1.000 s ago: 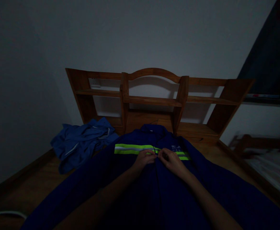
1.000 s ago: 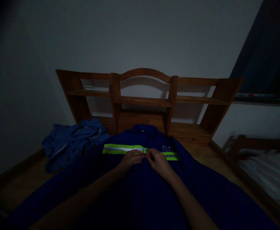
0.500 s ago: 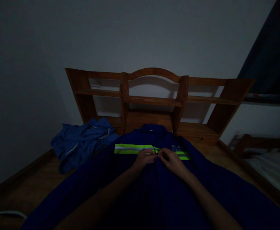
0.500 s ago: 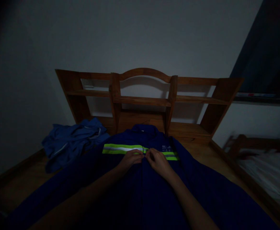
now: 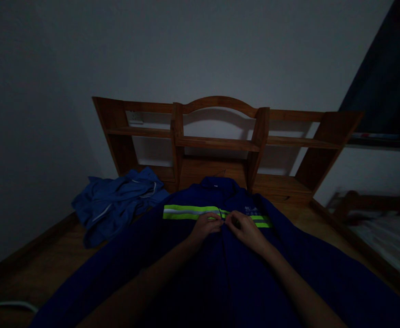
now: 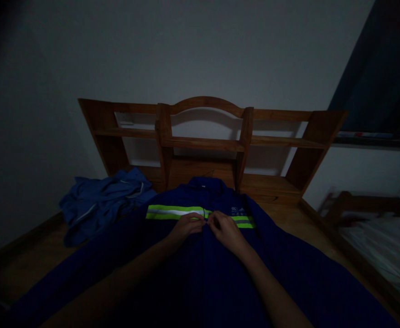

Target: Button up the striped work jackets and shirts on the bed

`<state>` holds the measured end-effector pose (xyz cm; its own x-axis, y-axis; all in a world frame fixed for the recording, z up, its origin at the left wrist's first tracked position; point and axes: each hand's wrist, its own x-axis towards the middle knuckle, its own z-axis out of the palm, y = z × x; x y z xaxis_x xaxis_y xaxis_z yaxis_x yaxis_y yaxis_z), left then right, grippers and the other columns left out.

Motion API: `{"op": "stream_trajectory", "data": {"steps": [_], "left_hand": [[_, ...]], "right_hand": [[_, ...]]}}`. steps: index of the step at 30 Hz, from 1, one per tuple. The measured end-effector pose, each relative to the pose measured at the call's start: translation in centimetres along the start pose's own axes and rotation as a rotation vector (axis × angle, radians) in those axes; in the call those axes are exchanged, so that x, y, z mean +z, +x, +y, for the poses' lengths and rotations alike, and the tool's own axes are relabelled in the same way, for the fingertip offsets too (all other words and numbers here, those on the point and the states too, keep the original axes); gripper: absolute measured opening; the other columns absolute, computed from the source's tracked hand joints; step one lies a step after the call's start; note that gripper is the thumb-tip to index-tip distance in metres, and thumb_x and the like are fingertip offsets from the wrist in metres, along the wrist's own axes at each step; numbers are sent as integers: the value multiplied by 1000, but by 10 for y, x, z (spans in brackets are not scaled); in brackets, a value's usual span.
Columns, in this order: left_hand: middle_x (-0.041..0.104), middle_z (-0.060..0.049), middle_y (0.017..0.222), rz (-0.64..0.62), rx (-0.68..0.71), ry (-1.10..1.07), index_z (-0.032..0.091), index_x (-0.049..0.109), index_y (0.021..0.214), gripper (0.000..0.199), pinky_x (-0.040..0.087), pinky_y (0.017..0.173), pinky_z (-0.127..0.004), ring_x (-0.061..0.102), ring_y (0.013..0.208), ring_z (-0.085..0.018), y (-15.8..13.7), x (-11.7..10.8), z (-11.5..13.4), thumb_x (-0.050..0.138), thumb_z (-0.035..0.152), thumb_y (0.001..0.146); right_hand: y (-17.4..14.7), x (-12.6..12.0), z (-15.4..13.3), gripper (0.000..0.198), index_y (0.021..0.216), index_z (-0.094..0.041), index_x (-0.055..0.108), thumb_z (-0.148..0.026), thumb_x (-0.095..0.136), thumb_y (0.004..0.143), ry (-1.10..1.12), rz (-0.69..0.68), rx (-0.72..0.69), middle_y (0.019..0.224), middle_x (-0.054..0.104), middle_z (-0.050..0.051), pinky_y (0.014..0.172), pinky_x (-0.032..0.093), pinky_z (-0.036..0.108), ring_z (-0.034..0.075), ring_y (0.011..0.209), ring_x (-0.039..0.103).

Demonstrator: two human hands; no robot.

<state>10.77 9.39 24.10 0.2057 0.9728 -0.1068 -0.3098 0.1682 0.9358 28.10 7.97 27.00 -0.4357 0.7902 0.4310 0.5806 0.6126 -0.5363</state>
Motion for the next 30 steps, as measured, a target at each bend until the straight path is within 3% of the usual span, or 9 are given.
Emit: {"op": "stream_trajectory", "data": {"steps": [12,20,30], "left_hand": [[66,-5,68,10,-6,-5,11,61,76,27,50,68,-27,63,66,-15,-1,-4,-1,75,15,52],[68,-9,77,-11,29,-9,11,61,80,31,51,72,-30,65,70,-17,-2,-3,0,77,26,58],[68,-7,70,33,27,2,12,61,77,35,51,70,-31,64,66,-17,-4,-1,2,81,25,52]], "right_hand": [[1,0,-1,7,86,-19,56,-20,49,86,-18,10,15,83,60,2,68,41,24,15,75,57],[0,0,-2,7,87,-19,56,-18,49,86,8,30,0,84,60,2,68,42,24,14,74,57],[0,-1,-2,7,87,-20,56,-20,48,86,-3,30,2,83,60,2,66,41,24,14,73,56]]}}
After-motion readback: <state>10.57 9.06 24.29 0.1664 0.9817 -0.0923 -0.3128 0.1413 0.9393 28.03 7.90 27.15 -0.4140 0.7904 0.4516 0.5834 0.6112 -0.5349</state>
